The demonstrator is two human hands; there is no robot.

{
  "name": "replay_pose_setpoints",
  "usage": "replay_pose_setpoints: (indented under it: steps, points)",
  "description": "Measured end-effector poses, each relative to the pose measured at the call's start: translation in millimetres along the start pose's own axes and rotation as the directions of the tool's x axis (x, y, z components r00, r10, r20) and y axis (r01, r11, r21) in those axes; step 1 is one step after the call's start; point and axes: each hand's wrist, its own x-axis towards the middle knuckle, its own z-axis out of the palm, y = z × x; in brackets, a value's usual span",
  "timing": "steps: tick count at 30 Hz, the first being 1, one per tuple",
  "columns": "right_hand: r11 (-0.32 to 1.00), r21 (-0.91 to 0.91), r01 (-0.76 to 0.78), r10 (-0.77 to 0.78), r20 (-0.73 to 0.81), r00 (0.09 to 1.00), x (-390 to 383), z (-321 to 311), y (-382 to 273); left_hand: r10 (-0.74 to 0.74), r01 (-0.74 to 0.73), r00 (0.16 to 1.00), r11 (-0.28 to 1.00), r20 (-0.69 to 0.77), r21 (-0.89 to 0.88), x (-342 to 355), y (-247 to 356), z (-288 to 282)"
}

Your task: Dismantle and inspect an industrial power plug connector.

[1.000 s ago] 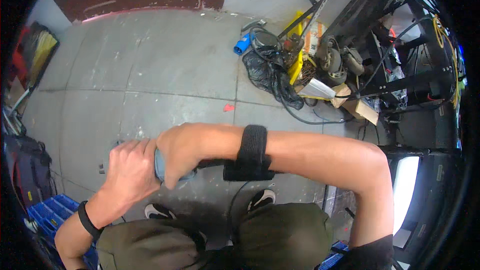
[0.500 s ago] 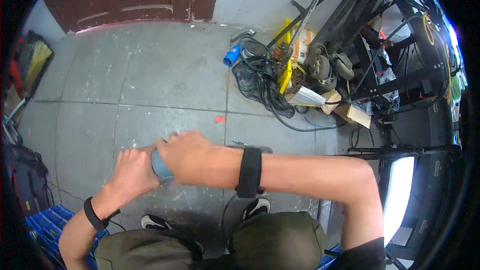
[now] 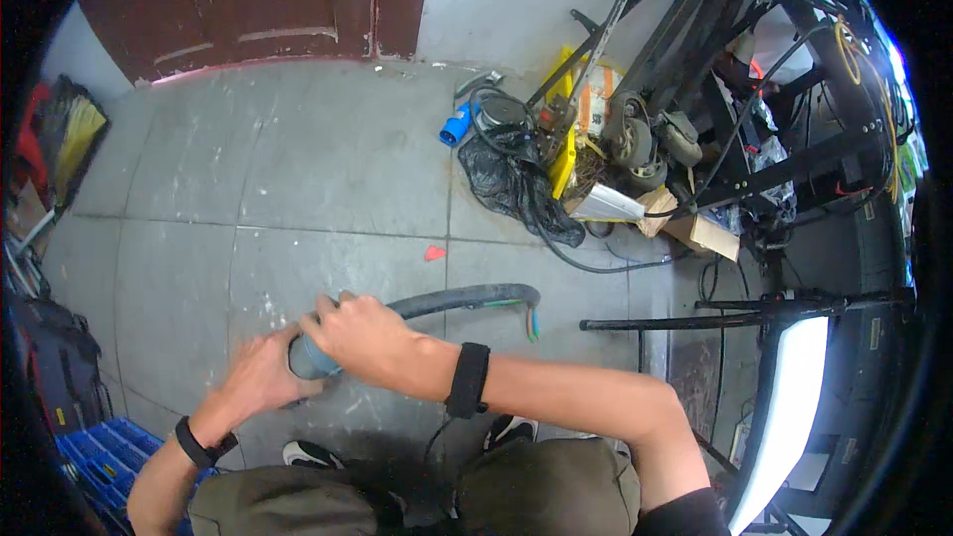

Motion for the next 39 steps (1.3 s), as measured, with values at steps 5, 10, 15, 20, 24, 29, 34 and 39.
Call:
replay_pose_setpoints:
  steps: [5, 10, 15, 20, 24, 29, 34, 39]
  points:
    - [0.999, -0.015, 0.036, -0.035, 0.096, 0.995, -8.3, 13.2, -6.4, 0.027, -0.022, 0.992, 0.999, 0.121, -0.044, 6.0, -16.7, 34.7]
    - [0.999, -0.012, -0.031, 0.033, 0.122, 0.992, -16.5, 8.3, 5.4, -0.035, 0.045, 0.998, 0.983, 0.058, -0.177, 18.7, -19.3, 51.7]
    - [0.992, -0.027, -0.126, 0.128, 0.099, 0.987, -28.6, 9.3, 42.8, 0.095, -0.157, 0.963, 0.958, -0.252, -0.24, 42.4, -60.6, 93.1]
    - [0.948, 0.237, -0.211, 0.187, 0.118, 0.975, -50.0, -4.5, 58.6, 0.136, -0.199, 0.963, 0.942, -0.233, -0.269, 55.7, -66.1, 91.6]
    - [0.928, 0.23, -0.291, 0.26, 0.159, 0.953, -62.5, -25.3, 76.6, 0.116, -0.201, 0.948, 0.94, -0.297, -0.277, 64.6, -61.2, 91.0]
    - [0.741, 0.393, -0.544, 0.633, -0.137, 0.762, -68.0, -58.6, 169.7, 0.05, -0.172, 0.938, 0.927, -0.344, -0.334, 63.6, -66.2, 95.4]
    - [0.574, 0.404, -0.712, 0.777, -0.543, 0.318, -100.9, -117.3, 300.7, 0.016, -0.148, 0.912, 0.946, -0.41, -0.29, 65.6, -62.2, 99.8]
    - [0.419, 0.337, -0.844, 0.733, -0.673, 0.095, -106.8, -161.5, 386.7, -0.004, -0.097, 0.918, 0.967, -0.396, -0.234, 62.1, -58.6, 104.8]
